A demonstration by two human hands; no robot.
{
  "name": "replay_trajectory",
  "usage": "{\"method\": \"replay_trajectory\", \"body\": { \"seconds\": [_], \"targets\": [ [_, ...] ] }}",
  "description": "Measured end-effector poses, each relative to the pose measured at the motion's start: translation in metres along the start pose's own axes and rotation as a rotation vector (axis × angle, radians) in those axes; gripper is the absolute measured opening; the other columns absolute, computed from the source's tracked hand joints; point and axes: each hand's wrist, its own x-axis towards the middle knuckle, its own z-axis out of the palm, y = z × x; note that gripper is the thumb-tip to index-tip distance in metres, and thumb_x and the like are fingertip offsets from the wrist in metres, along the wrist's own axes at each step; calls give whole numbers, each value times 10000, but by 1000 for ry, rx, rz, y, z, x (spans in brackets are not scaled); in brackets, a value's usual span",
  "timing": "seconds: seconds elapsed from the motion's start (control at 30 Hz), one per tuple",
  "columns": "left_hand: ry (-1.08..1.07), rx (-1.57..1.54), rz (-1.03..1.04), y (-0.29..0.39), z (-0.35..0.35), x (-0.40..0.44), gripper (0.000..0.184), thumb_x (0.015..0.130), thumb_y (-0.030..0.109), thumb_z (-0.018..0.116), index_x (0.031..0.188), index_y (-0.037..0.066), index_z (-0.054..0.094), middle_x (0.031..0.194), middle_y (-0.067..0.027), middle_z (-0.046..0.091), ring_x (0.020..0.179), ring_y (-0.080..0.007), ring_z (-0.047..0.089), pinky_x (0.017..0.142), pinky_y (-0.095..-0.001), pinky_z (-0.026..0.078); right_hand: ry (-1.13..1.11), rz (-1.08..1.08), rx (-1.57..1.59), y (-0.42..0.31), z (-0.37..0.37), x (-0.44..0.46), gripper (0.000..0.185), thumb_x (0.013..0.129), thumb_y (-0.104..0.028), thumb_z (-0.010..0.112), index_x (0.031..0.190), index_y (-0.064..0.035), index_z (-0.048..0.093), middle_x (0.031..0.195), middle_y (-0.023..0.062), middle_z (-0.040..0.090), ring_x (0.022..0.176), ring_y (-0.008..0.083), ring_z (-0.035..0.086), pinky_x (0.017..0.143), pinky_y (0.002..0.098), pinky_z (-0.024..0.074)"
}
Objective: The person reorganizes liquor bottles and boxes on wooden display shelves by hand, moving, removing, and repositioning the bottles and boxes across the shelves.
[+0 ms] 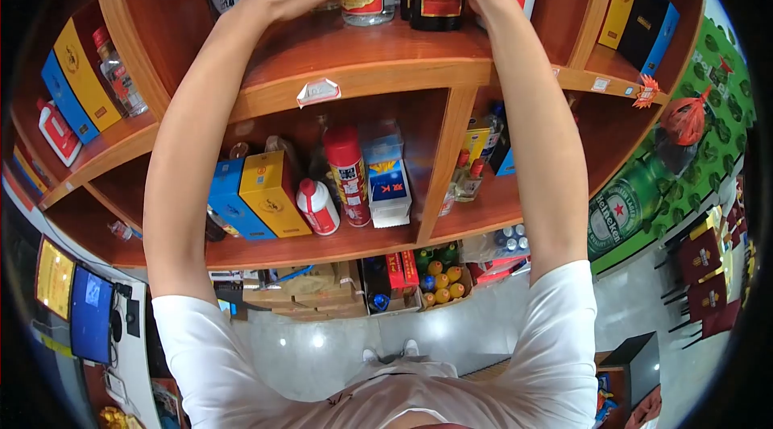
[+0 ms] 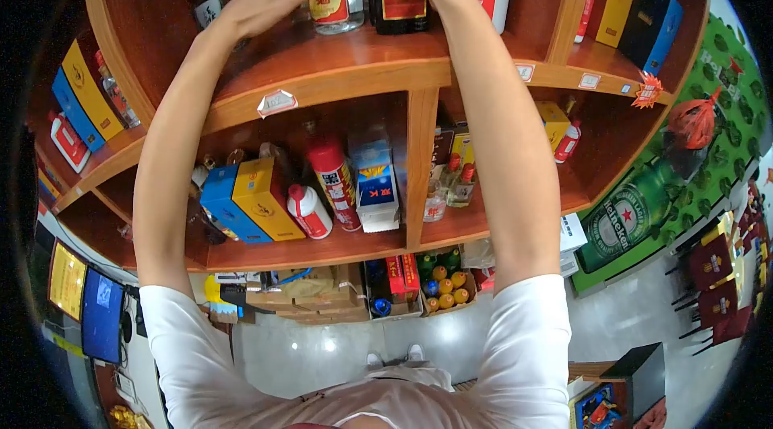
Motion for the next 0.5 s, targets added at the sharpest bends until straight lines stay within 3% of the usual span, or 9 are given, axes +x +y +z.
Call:
{"method": "replay_trajectory", "body": {
  "seconds": [0.07, 0.13, 0.2, 0.27, 0.33, 0.4, 0.5],
  "targets": [
    [13, 28, 9, -7, 1, 6, 864, 962, 661, 499, 1493, -16, 429, 1229, -289, 673, 1125, -397, 675, 1018, -478, 520, 45, 56, -34, 1, 2, 4, 607, 869, -500, 719, 1200, 6, 668, 1091, 138, 725, 979, 216, 669, 866, 337, 513],
    [262, -30, 100, -6, 6, 2, 658, 997, 557, 520, 1235, -36, 674, 1080, -263, 729, 1025, -346, 716, 916, -469, 558, 185, -32, -208, 2, 2, 3, 645, 863, -508, 720, 1235, 12, 644, 1129, 171, 724, 1048, 279, 685, 929, 379, 519],
    [236, -114, -76, 5, 0, 0, 570, 1016, 487, 518, 1079, -47, 707, 996, -227, 741, 893, -286, 715, 811, -424, 568, 280, -105, -256, 2, 7, -1, 707, 844, -519, 730, 1284, 21, 607, 1172, 217, 707, 1119, 333, 675, 994, 419, 507],
    [432, -119, 89, 7, 2, -3, 393, 1023, 309, 551, 882, -30, 690, 857, -161, 698, 786, -255, 648, 740, -389, 519, 278, -142, -320, -6, 6, -7, 837, 824, -511, 736, 1400, 43, 485, 1220, 287, 664, 1173, 392, 644, 1045, 456, 487],
    [500, 88, 249, -27, 3, 7, 453, 973, 444, 630, 1145, 31, 700, 829, -202, 705, 761, -300, 707, 711, -381, 525, 289, -191, -347, -4, 4, -5, 880, 833, -481, 730, 1451, 56, 407, 1271, 317, 624, 1206, 430, 614, 1067, 472, 470],
    [622, 180, 340, -21, 11, 3, 331, 993, 329, 624, 940, 17, 723, 722, -173, 668, 657, -290, 671, 645, -370, 495, 379, -326, -317, 12, 8, 7, 904, 833, -453, 735, 1475, 64, 365, 1337, 341, 567, 1254, 451, 569, 1096, 478, 445],
    [552, 273, 392, -9, 11, -22, 291, 969, 300, 657, 968, 15, 713, 804, -182, 687, 684, -277, 664, 652, -358, 496, 389, -413, -232, 9, 4, 3, 846, 861, -388, 719, 1467, 83, 361, 1411, 351, 474, 1323, 467, 483, 1126, 486, 411]
  ]
}}
